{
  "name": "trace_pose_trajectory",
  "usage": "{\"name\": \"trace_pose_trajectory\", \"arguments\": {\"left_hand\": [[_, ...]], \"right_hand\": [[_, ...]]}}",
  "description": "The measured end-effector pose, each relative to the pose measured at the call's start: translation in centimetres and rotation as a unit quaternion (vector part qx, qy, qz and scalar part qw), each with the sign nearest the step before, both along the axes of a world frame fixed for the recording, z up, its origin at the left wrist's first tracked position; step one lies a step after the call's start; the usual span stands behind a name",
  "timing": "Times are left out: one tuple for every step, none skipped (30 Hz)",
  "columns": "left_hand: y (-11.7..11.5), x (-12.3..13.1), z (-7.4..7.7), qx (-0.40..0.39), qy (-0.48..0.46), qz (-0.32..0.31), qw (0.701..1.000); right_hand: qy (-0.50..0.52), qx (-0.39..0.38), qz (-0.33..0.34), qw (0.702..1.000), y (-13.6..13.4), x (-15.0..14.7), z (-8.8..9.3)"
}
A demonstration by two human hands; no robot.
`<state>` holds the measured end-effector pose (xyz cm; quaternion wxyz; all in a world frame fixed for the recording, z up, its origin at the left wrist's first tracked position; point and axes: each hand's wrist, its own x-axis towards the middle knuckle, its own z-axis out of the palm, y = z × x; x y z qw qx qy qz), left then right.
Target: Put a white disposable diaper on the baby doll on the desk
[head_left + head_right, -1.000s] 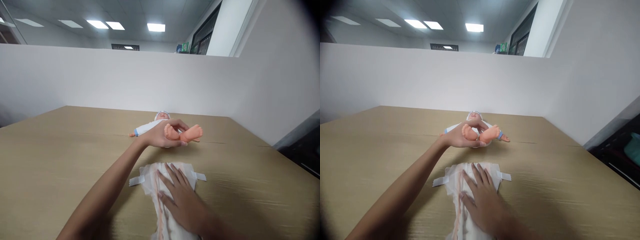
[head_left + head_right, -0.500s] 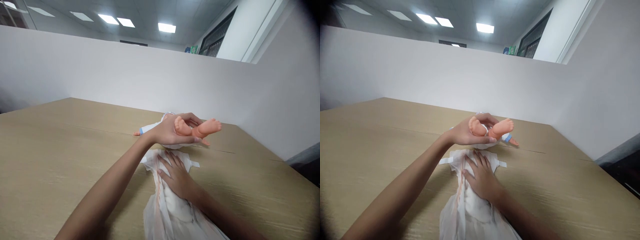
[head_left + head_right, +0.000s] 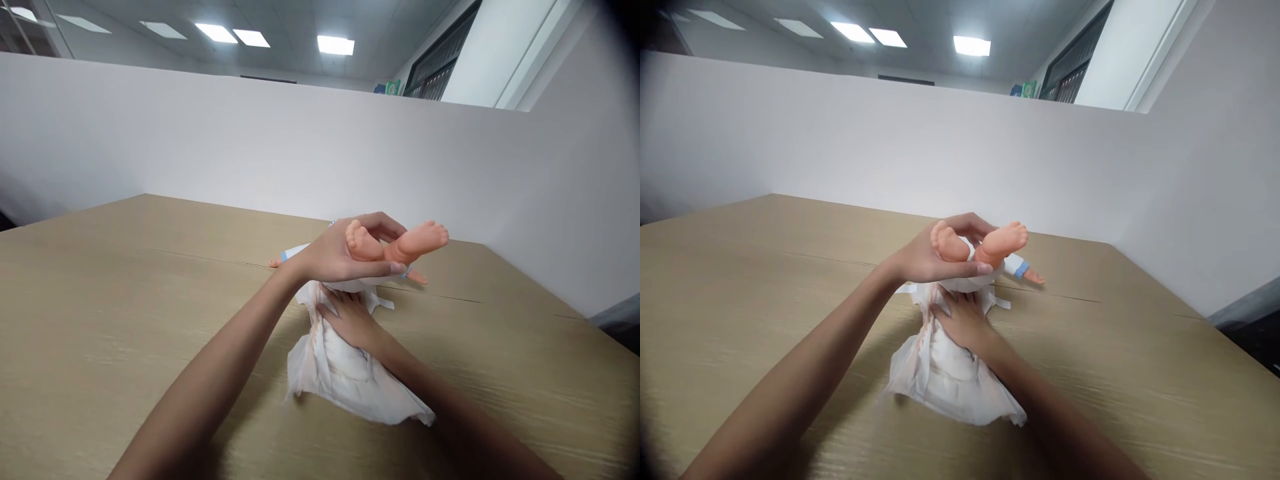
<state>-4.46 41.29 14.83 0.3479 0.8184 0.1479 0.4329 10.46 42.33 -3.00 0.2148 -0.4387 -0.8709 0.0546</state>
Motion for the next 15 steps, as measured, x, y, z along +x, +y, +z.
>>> {"name": "trace_pose_trajectory", "arguments": {"left_hand": [[0.0,0.0,0.0,0.004,0.0,0.004,1.0],[0.0,0.0,0.0,0.009,0.0,0.009,1.0],[0.0,0.0,0.1,0.013,-0.001,0.012,1.0],[-0.1,0.0,0.1,0.017,-0.001,0.017,1.0],[-0.1,0.0,0.1,0.02,0.0,0.021,1.0],[-0.1,0.1,0.1,0.021,0.0,0.025,0.999],[-0.1,0.1,0.1,0.022,0.0,0.028,0.999],[-0.2,0.1,0.1,0.02,0.001,0.03,0.999],[-0.2,0.1,0.1,0.018,0.0,0.031,0.999],[-0.2,0.1,0.1,0.016,-0.001,0.031,0.999],[-0.2,0.2,0.1,0.013,-0.002,0.032,0.999],[-0.3,0.2,0.0,0.01,-0.002,0.033,0.999],[-0.3,0.2,0.0,0.009,-0.003,0.035,0.999],[-0.3,0.2,-0.1,0.008,-0.004,0.037,0.999],[-0.3,0.3,-0.1,0.006,-0.004,0.038,0.999]], "right_hand": [[-0.001,0.003,-0.001,1.0,0.1,0.0,0.0],[-0.003,0.005,-0.005,1.0,0.1,0.0,0.0],[-0.004,0.005,-0.007,1.0,0.1,0.0,0.0],[-0.003,0.004,-0.008,1.0,0.1,0.0,0.0],[0.001,0.004,-0.007,1.0,0.1,0.0,0.0],[0.006,0.004,-0.006,1.0,0.1,0.0,0.1],[0.012,0.005,-0.003,1.0,0.0,-0.1,0.2],[0.019,0.004,0.0,1.0,0.0,-0.1,0.5],[0.026,0.004,0.003,1.0,-0.1,0.0,0.8],[0.033,0.003,0.008,0.999,-0.3,0.1,1.1],[0.043,0.001,0.014,0.999,-0.7,0.4,1.5],[0.056,0.0,0.022,0.998,-1.2,0.9,1.9],[0.072,-0.002,0.031,0.997,-1.8,1.6,2.3],[0.093,-0.003,0.039,0.995,-2.7,2.6,2.5],[0.113,-0.009,0.044,0.993,-3.6,3.8,2.6]]}}
